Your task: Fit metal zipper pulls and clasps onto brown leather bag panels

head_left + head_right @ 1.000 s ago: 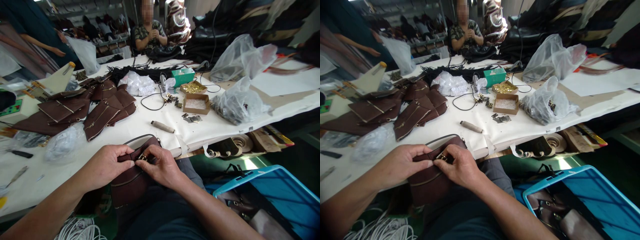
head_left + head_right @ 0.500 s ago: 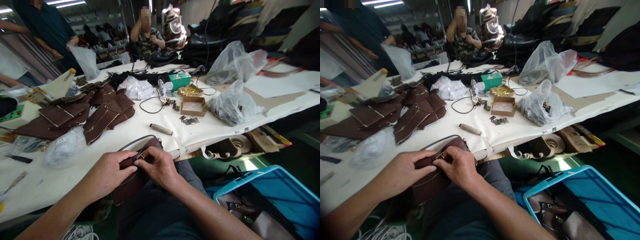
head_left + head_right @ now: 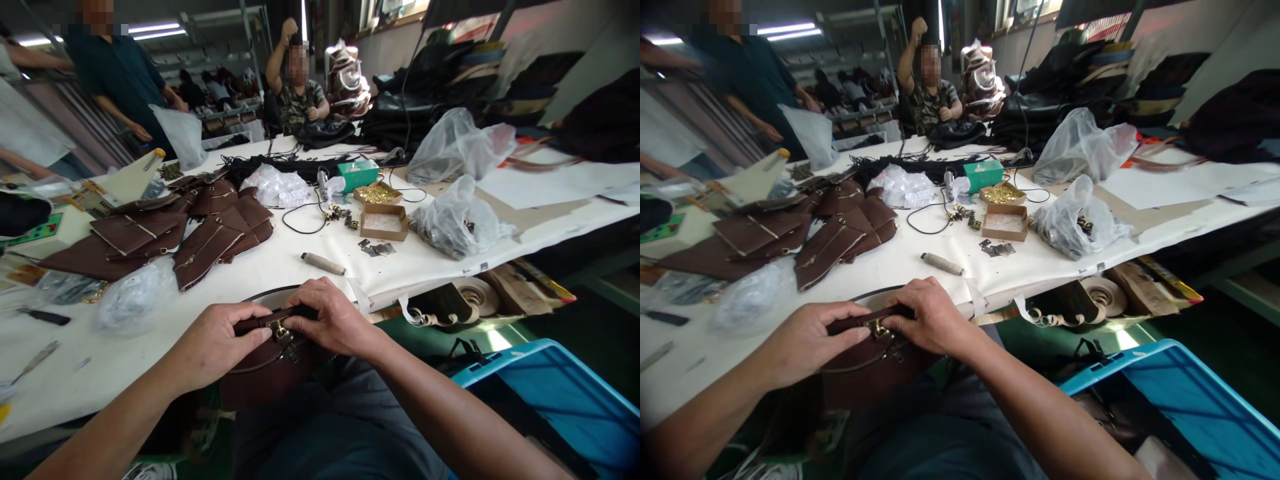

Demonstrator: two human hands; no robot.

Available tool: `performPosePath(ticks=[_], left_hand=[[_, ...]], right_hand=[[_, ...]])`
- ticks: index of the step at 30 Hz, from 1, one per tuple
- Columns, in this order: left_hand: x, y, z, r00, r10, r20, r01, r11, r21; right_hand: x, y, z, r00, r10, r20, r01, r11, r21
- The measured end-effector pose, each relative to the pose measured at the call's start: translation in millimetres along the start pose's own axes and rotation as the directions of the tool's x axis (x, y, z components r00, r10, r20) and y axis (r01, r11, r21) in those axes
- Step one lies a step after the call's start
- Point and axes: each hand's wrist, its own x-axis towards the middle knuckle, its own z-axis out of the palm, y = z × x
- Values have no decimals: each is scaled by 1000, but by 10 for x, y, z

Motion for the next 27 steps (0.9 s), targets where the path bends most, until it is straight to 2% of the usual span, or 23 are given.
performPosePath(ticks=[4,8,12,16,18,20,22,23,25,27], left_hand=[[-4,-56,9,997,-73,4,73,983,-170],[20,-164,6,984,-160,75,176,912,-369],[19,-279,6,977,-181,113,213,871,-442],[20,-339,25,973,-195,125,231,855,-465],[12,-338,15,971,-208,114,237,859,-454],[-18,-321,-25,972,-224,76,235,880,-413],[-73,-298,-95,974,-228,8,216,912,-349],[-108,-286,-137,974,-221,-41,199,932,-302],[-185,-257,-217,967,-187,-174,161,975,-155],[-260,-223,-270,940,-102,-326,126,991,55]], right_hand=[[46,-44,91,986,165,4,-164,977,139],[106,52,150,938,314,146,-346,875,338],[130,153,227,921,328,209,-389,797,462],[129,163,293,914,341,218,-403,819,410],[125,123,308,931,341,134,-366,866,340],[112,52,321,952,297,-77,-269,929,253],[93,-40,350,921,228,-315,-175,967,188],[84,-89,376,900,202,-386,-141,973,182],[77,-184,454,891,178,-418,-87,970,228],[93,-269,560,915,147,-375,-30,953,301]])
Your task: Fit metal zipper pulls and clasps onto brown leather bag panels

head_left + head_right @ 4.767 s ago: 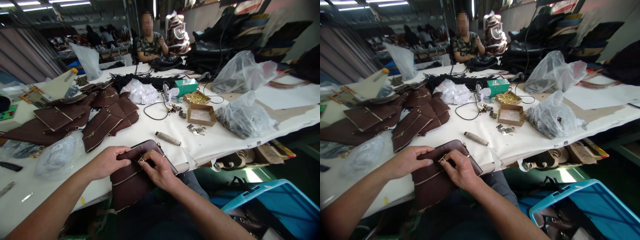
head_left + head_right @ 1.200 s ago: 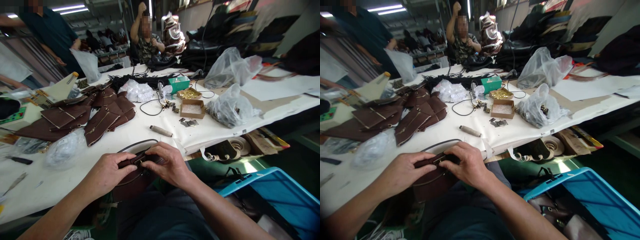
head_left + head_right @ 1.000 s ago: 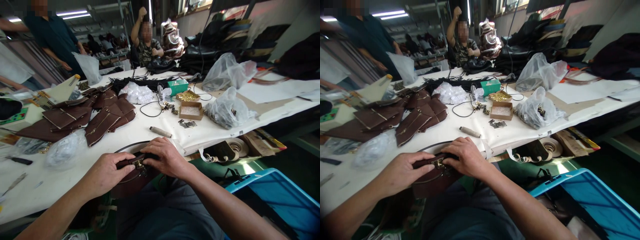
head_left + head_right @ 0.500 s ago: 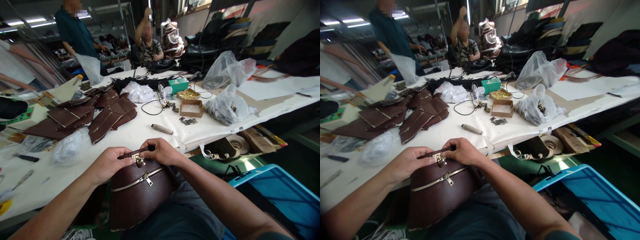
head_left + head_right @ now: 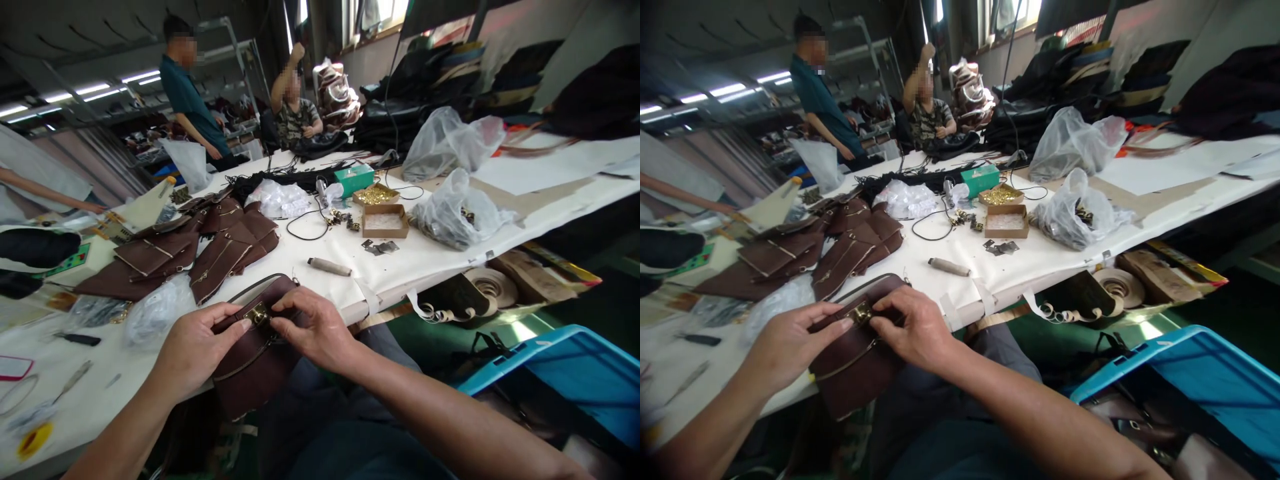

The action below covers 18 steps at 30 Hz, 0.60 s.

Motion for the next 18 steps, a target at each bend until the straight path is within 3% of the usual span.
performPosePath(ticks=[2,5,8,11,14,18], left_hand=[[-62,26,-39,982,125,-139,-98,977,189],[-149,51,-37,897,371,-239,-245,869,429],[-216,56,9,787,576,-224,-332,699,633],[-271,89,106,706,684,-182,-331,547,769],[-335,170,249,704,701,-117,-332,471,817],[-426,273,416,783,623,2,-364,456,812]], right_hand=[[-16,-43,132,999,-19,37,16,996,83],[-8,-124,297,1000,17,25,-21,982,190],[18,-203,396,986,160,37,-164,934,317],[36,-211,455,941,330,71,-319,801,506],[13,-125,504,902,426,69,-353,636,687],[-122,33,563,858,505,92,-413,571,709]])
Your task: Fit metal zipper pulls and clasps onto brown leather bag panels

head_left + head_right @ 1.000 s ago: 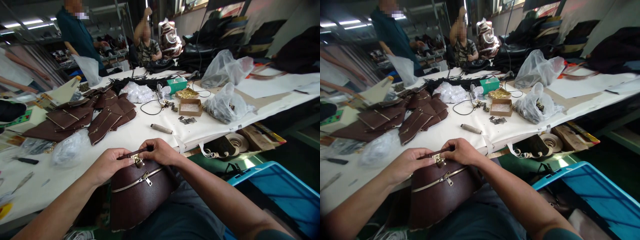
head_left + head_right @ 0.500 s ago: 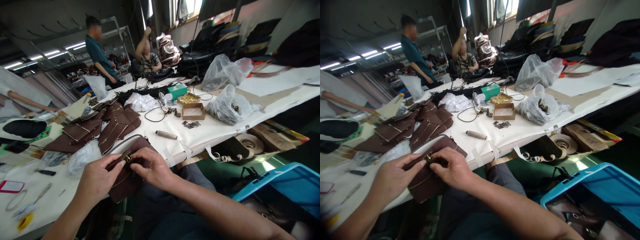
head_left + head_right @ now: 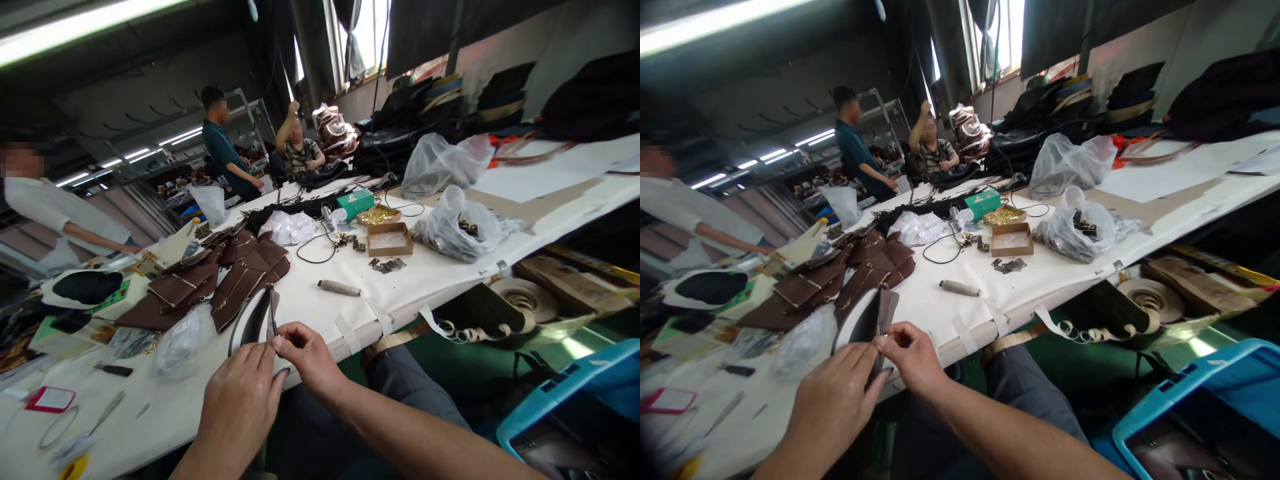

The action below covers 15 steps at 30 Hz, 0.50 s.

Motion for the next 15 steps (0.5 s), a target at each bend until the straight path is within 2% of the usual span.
performPosePath(ticks=[2,6,10,15], left_hand=[[-5,69,11,996,28,81,-26,999,-29],[14,168,97,984,104,143,-77,980,-184],[55,291,253,957,195,216,-103,921,-376],[16,418,587,924,245,294,-91,887,-453]], right_hand=[[-49,98,-54,997,71,-34,-70,997,32],[-156,259,-216,976,187,-111,-161,965,207],[-251,371,-492,946,221,-236,-138,936,324],[-354,504,-799,903,259,-343,-107,908,405]])
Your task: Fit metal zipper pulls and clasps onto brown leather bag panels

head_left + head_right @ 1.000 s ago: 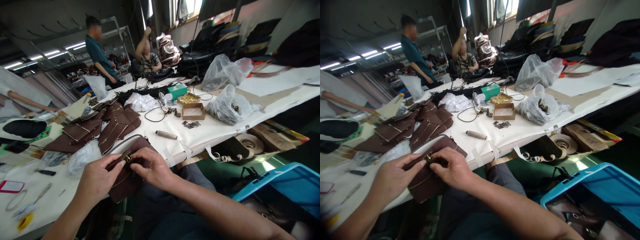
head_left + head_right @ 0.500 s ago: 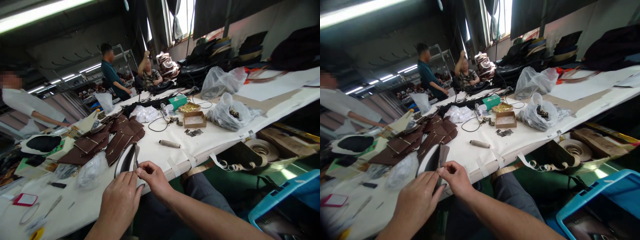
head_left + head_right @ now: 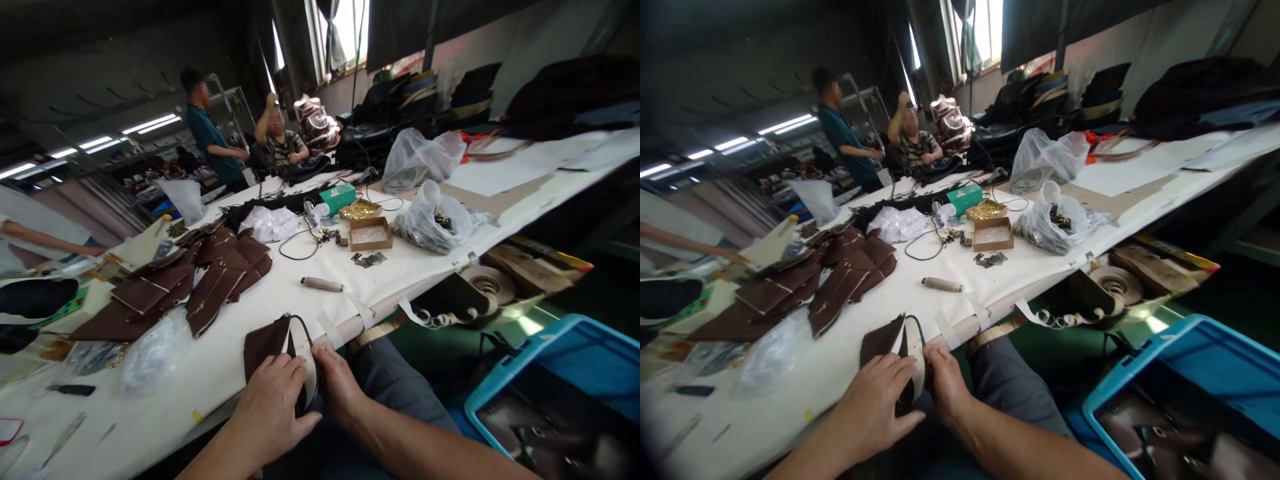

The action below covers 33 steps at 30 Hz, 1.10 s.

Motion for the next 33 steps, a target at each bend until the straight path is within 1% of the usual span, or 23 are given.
performPosePath(ticks=[3,6,9,14,16,18,19,20,21,22,23,24,25,26,27,28,30,31,33], left_hand=[[1,-80,230,999,27,-34,-27,999,-18],[-9,-130,398,991,71,-113,-74,997,-24],[10,-143,499,979,84,-185,-87,996,-7],[70,-195,634,966,76,-246,-81,997,-12],[78,-230,692,955,75,-287,-86,996,-25],[82,-264,751,938,74,-339,-92,995,-37],[85,-280,781,927,75,-368,-97,994,-42],[90,-294,810,913,77,-401,-104,994,-45],[98,-308,839,896,83,-436,-115,992,-47],[107,-321,866,878,92,-469,-128,991,-46],[117,-335,891,860,102,-500,-143,989,-44],[126,-349,913,842,111,-528,-156,987,-41],[134,-364,932,825,119,-553,-167,985,-37],[139,-384,949,812,127,-569,-176,984,-31],[142,-408,965,804,137,-579,-183,983,-22],[141,-436,981,798,152,-583,-192,981,-8],[132,-507,1019,800,204,-565,-217,975,44],[124,-545,1041,805,229,-548,-228,971,72],[107,-612,1085,811,260,-524,-239,965,108]], right_hand=[[47,25,-129,998,25,-65,-26,1000,-12],[99,41,-219,992,41,-122,-47,998,-43],[154,40,-285,989,45,-139,-56,995,-80],[232,31,-324,983,44,-179,-71,986,-149],[233,4,-332,982,48,-181,-80,981,-176],[211,-81,-360,984,86,-159,-127,954,-271],[198,-159,-383,985,101,-138,-146,918,-370],[189,-268,-408,990,92,-107,-133,854,-503],[189,-410,-431,997,47,-66,-79,757,-648],[204,-586,-446,999,-32,-14,10,629,-778],[240,-795,-451,990,-133,49,107,476,-873],[301,-1031,-444,963,-240,118,191,304,-933],[389,-1286,-425,923,-343,174,236,148,-960],[505,-1547,-399,880,-423,217,240,2,-971],[642,-1804,-372,837,-486,252,207,-145,-968],[794,-2044,-349,812,-524,257,177,-198,-964],[1102,-2433,-330,784,-571,246,119,-250,-961],[1241,-2572,-336,782,-575,241,100,-265,-959],[1456,-2741,-369,791,-565,237,75,-294,-953]])
